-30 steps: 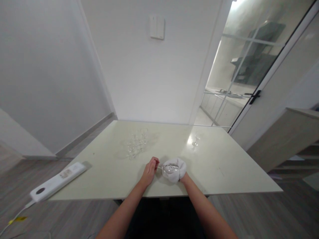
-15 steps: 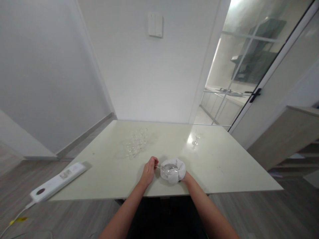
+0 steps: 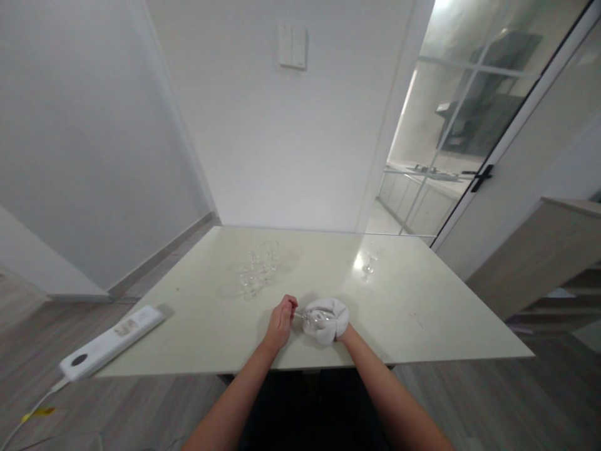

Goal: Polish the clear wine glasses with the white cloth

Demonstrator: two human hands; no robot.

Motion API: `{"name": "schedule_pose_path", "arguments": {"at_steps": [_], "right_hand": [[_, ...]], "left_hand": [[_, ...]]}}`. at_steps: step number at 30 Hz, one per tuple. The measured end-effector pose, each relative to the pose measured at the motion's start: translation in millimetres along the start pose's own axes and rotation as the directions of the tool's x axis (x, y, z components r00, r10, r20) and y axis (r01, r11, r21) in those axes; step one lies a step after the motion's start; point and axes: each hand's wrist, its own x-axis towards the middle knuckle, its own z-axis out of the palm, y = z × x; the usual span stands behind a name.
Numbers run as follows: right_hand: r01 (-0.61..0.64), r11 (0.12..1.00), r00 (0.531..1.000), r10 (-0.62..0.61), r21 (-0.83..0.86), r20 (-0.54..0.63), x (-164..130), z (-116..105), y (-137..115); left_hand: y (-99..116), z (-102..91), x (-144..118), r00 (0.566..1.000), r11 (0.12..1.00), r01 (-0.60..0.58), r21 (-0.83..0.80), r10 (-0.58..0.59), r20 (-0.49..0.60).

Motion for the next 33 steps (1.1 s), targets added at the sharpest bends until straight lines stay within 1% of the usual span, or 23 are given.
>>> {"name": "schedule_pose_path", "arguments": {"at_steps": [4,9,13,16,20,22,24,26,28,30,33], "right_hand": [[-0.017,1.0,0.999,0.017,-0.002,0.04,-1.7,-0.9,-11.7],[-0.012,0.996,0.995,0.003,0.091,0.096,-1.4,0.2,-18.4],[-0.016,0.998,0.993,0.01,0.053,0.116,-1.1,1.1,-19.1],[-0.038,0.997,0.997,0.034,0.062,0.063,-2.5,1.8,-19.7],[-0.047,0.99,0.995,0.059,0.136,-0.083,-5.0,3.1,-20.5],[-0.054,0.987,0.992,0.07,0.15,-0.108,-5.9,2.7,-21.4],[-0.051,0.989,0.997,0.06,0.139,-0.057,-6.8,1.4,-23.4],[-0.028,0.992,0.999,0.023,0.121,0.046,-7.0,0.1,-26.0],[-0.007,0.993,0.994,-0.006,0.119,0.112,-6.3,-0.2,-28.1],[-0.015,0.991,0.992,-0.002,0.133,0.128,-4.8,0.6,-28.9],[-0.046,0.988,0.993,0.029,0.145,0.116,-2.8,2.1,-27.7]], "left_hand": [[3.7,1.7,-0.1,1.0,0.999,0.018,0.034,-0.018,-0.022],[6.6,2.0,-1.8,0.999,1.0,0.027,0.01,-0.027,-0.019],[6.7,2.2,-1.2,0.998,0.998,0.066,-0.006,-0.066,-0.023],[6.2,2.9,0.1,0.997,0.997,0.075,0.005,-0.075,-0.027],[5.0,3.4,1.3,0.996,0.996,0.086,0.035,-0.085,-0.032],[4.4,3.3,1.6,0.996,0.994,0.086,0.061,-0.085,-0.032],[4.3,3.1,1.8,0.996,0.993,0.083,0.085,-0.08,-0.037],[5.3,2.8,2.0,0.996,0.992,0.079,0.097,-0.075,-0.047],[7.0,2.6,2.1,0.996,0.992,0.077,0.102,-0.072,-0.055],[8.7,2.6,2.2,0.996,0.992,0.078,0.102,-0.072,-0.057],[9.4,2.8,2.4,0.996,0.992,0.076,0.101,-0.071,-0.053]]}}
